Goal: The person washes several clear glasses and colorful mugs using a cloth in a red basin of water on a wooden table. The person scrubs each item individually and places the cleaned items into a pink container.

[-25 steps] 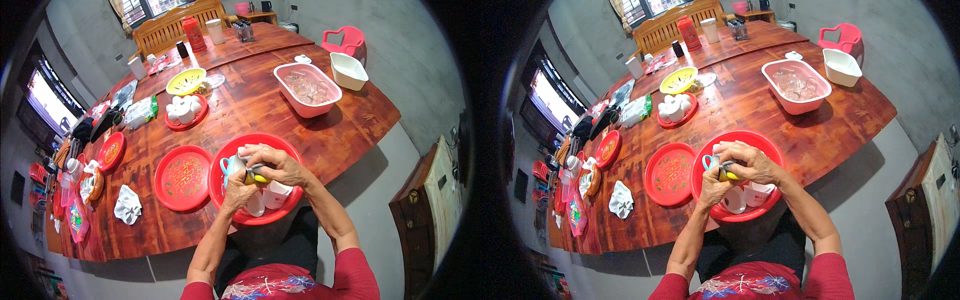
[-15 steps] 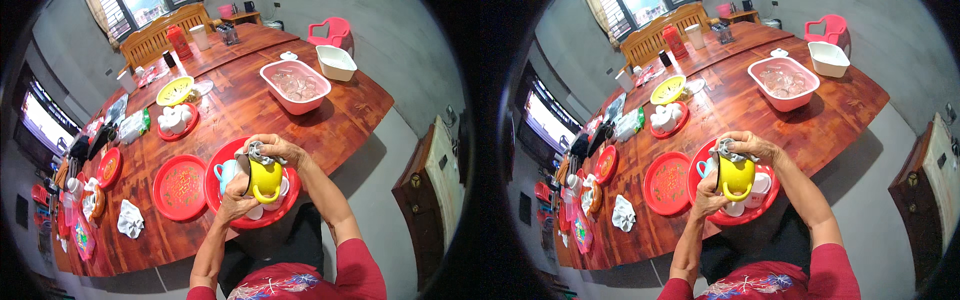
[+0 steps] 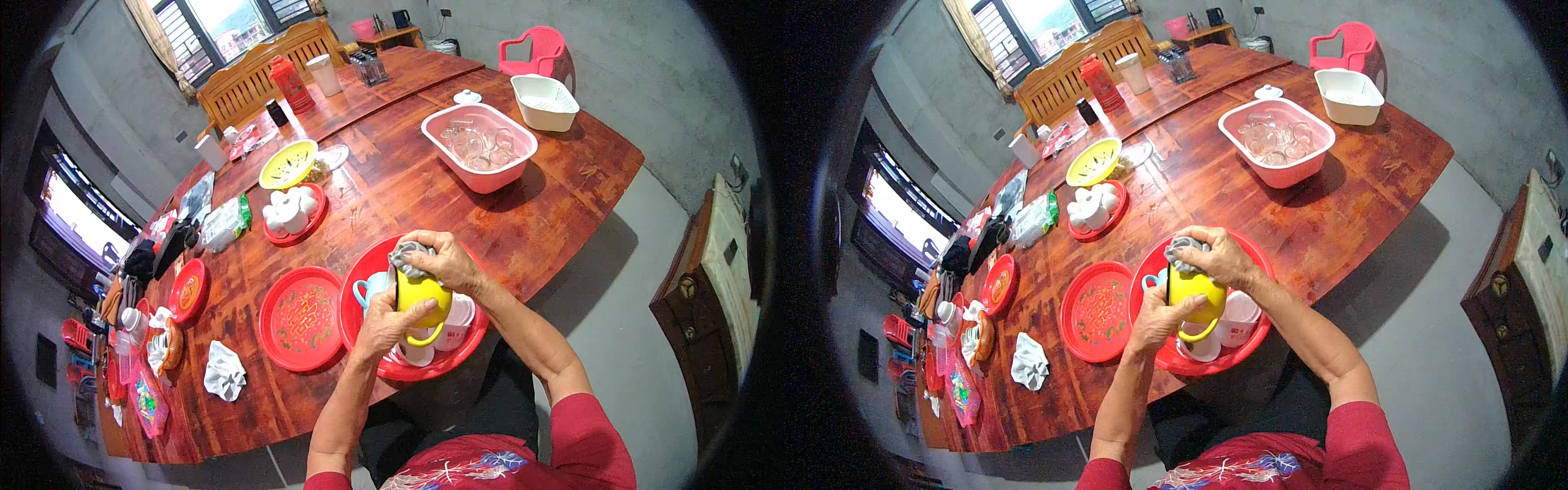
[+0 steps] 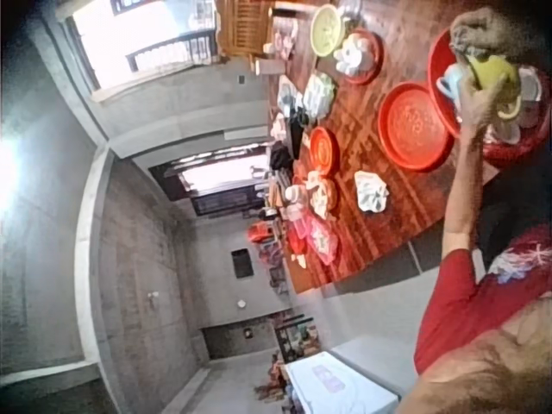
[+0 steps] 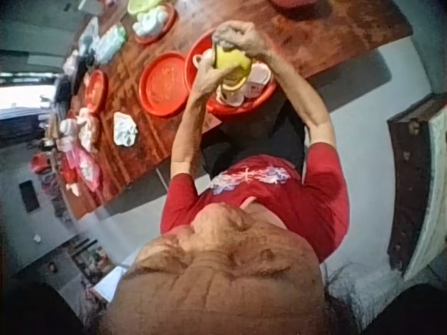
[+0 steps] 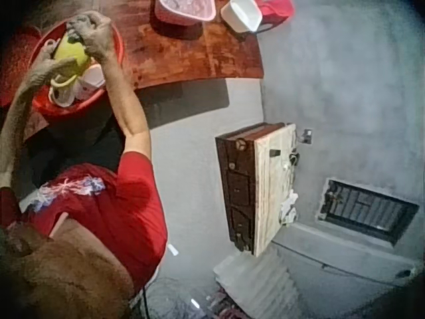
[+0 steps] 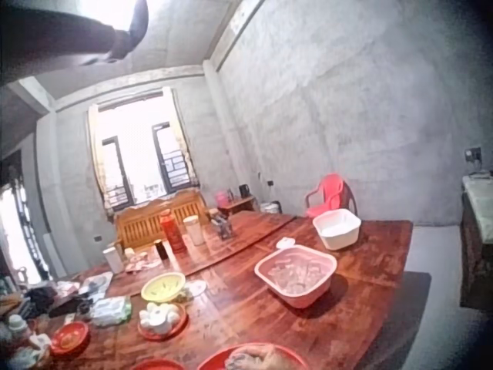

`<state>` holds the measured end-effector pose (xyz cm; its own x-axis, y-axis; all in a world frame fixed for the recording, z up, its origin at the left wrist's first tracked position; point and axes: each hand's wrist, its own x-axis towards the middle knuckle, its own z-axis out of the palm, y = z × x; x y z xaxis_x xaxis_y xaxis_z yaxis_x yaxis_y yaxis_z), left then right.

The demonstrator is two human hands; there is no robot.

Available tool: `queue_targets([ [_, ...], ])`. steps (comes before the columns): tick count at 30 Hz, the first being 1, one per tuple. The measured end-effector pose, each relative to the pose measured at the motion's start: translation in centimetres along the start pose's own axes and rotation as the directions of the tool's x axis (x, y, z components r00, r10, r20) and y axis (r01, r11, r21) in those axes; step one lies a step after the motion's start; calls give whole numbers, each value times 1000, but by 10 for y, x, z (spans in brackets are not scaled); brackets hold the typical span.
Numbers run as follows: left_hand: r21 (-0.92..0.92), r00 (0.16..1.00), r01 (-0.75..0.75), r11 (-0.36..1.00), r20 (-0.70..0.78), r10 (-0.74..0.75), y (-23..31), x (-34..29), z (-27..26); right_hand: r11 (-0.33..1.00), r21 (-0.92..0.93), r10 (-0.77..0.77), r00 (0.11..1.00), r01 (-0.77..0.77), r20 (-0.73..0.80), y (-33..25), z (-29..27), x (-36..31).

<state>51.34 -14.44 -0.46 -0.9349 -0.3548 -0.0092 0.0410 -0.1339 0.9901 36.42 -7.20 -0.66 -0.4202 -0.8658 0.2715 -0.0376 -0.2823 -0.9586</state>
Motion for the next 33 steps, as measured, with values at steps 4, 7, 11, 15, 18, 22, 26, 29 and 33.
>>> queue_targets([
  [4,116,997,-30,993,71,22,-3,-6,-5,879,-341,-301,942,334,146,-24,8,-10],
  [7,86,994,-106,991,21,105,0,-13,4,773,-434,-366,885,462,289,-37,5,-9],
  [11,8,983,-183,983,-33,183,-11,-15,0,995,-92,15,895,29,447,-47,-7,11],
  [15,-332,977,-213,919,-74,200,-25,-15,-8,914,322,100,905,-249,414,-21,-16,14],
  [18,-458,964,-262,850,-173,204,-24,-15,-3,802,567,90,977,-186,194,-2,-4,2],
  [22,-739,979,-195,645,-188,80,-40,1,-8,931,363,9,990,43,-140,8,12,-10],
  [26,-822,985,-102,561,-163,-61,-37,7,-4,945,-168,-309,936,282,-169,6,24,-32],
  [29,-843,995,-67,534,-97,-28,-35,10,-1,799,-451,-460,887,397,-35,6,23,-48],
  [33,-843,994,-70,534,-104,-35,-43,11,-13,580,-628,-571,808,519,141,-18,34,-40],
])
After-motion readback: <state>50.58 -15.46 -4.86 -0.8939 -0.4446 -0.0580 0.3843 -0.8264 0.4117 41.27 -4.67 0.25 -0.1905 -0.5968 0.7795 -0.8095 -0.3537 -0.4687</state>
